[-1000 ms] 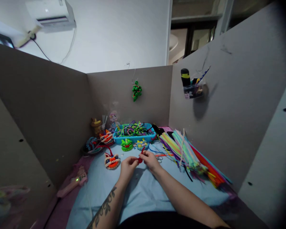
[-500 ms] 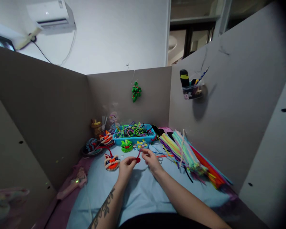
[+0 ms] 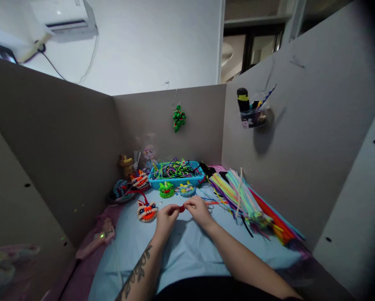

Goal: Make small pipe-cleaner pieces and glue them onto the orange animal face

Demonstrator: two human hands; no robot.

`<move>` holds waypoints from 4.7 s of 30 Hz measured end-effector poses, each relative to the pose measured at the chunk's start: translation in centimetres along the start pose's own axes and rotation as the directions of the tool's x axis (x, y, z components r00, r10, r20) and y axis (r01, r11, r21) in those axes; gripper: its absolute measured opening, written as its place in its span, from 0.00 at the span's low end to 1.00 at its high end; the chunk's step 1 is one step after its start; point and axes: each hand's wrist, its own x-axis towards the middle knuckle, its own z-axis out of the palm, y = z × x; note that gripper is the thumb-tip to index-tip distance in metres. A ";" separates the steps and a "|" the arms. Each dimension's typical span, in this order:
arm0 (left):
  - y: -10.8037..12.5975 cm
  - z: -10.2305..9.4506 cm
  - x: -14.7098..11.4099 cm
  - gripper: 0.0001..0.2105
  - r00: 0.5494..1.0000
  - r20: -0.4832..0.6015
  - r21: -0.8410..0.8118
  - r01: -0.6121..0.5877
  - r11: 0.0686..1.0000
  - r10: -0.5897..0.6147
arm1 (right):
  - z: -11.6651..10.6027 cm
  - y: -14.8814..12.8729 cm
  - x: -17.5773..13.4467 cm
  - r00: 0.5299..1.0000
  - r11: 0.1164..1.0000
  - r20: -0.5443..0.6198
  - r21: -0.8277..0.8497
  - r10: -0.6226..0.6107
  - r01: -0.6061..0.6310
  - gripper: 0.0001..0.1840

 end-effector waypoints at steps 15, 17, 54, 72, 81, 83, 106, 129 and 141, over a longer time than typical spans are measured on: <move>-0.4 0.1 0.4 0.12 0.989 -0.026 -0.132 0.140 0.981 -0.145 | 0.9 0.0 0.0 0.950 0.851 0.089 0.426 0.298 -0.307 0.10; -0.1 0.1 0.4 0.16 0.978 0.003 -0.186 0.204 0.961 -0.207 | 1.0 0.1 0.1 0.945 0.839 0.084 0.440 0.315 -0.319 0.10; 0.5 -0.9 0.0 0.08 0.964 0.035 0.247 -0.264 0.932 0.264 | 1.2 -0.1 -0.3 0.902 0.740 0.131 0.530 0.411 -0.414 0.10; -0.9 0.0 0.4 0.14 0.986 0.091 0.041 0.135 0.990 -0.138 | 1.4 0.2 -0.4 0.955 0.861 0.032 0.425 0.295 -0.280 0.11; -0.4 -0.2 0.4 0.15 0.983 0.104 -0.061 0.159 0.985 -0.152 | 1.4 0.2 -0.4 0.979 0.932 0.004 0.303 0.205 -0.197 0.10; -0.2 -0.2 0.4 0.13 0.992 0.092 -0.023 0.089 0.996 -0.086 | 1.4 0.1 -0.5 0.992 0.966 0.012 0.226 0.124 -0.123 0.09; 0.4 -0.7 0.5 0.10 0.998 0.013 0.086 0.059 0.995 -0.060 | 1.4 -0.2 -0.7 0.975 0.910 0.077 0.350 0.209 -0.223 0.04; 0.6 0.8 0.4 0.15 0.973 -0.008 -0.180 0.224 0.958 -0.229 | 2.4 0.7 -0.3 0.933 0.730 0.184 0.584 0.308 -0.356 0.10; 0.1 1.0 0.1 0.12 0.992 0.084 0.078 0.083 0.994 -0.090 | 2.0 0.6 0.1 0.871 0.589 0.193 0.668 0.452 -0.454 0.09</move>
